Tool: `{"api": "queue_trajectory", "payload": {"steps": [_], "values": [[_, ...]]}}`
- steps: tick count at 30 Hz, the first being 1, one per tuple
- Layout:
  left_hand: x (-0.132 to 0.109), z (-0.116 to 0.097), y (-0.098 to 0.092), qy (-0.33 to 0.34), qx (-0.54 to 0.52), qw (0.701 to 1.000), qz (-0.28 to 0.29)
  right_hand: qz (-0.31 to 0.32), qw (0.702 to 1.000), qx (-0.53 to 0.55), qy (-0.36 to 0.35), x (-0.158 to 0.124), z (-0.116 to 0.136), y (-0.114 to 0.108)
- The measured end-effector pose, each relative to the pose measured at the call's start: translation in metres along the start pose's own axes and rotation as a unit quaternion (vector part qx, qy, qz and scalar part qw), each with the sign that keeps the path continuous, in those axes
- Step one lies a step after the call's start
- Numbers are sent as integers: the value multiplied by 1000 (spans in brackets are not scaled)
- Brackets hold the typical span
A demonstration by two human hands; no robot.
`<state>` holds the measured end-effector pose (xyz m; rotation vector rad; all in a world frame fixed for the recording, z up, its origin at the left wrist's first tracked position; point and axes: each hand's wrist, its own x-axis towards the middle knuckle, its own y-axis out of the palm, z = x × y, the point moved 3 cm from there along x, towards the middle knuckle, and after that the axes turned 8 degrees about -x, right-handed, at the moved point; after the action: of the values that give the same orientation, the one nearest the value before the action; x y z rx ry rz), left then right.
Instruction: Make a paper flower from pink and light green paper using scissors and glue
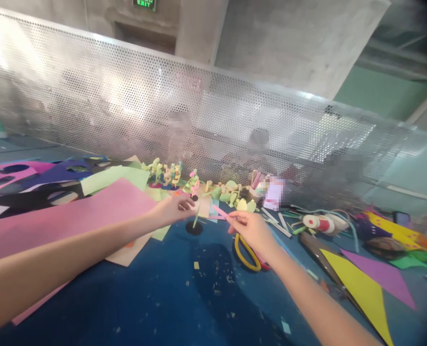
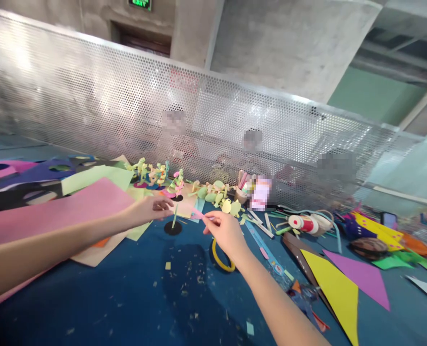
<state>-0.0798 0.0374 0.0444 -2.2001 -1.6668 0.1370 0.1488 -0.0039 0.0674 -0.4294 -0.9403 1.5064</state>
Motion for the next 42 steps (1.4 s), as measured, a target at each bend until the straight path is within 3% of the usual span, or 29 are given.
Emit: {"api": "queue_trajectory", "payload": {"steps": [4,10,14,30,38,42], "values": [[9,-1,12,29,-25,999,-16,7,1000,22,-7,14,8,18],[3,7,23,33,-51,997,-42,21,998,53,-9,16,7,31],[1,12,24,30,-61,997,-48,51,997,59,-9,12,3,31],[-1,11,29,28,-77,997,-15,71,994,76,-40,10,4,36],[-12,-7,35,64,-119,991,20,41,993,84,-65,2,25,28],[-17,-4,47,72,-153,985,39,54,996,53,-56,-13,32,22]]}}
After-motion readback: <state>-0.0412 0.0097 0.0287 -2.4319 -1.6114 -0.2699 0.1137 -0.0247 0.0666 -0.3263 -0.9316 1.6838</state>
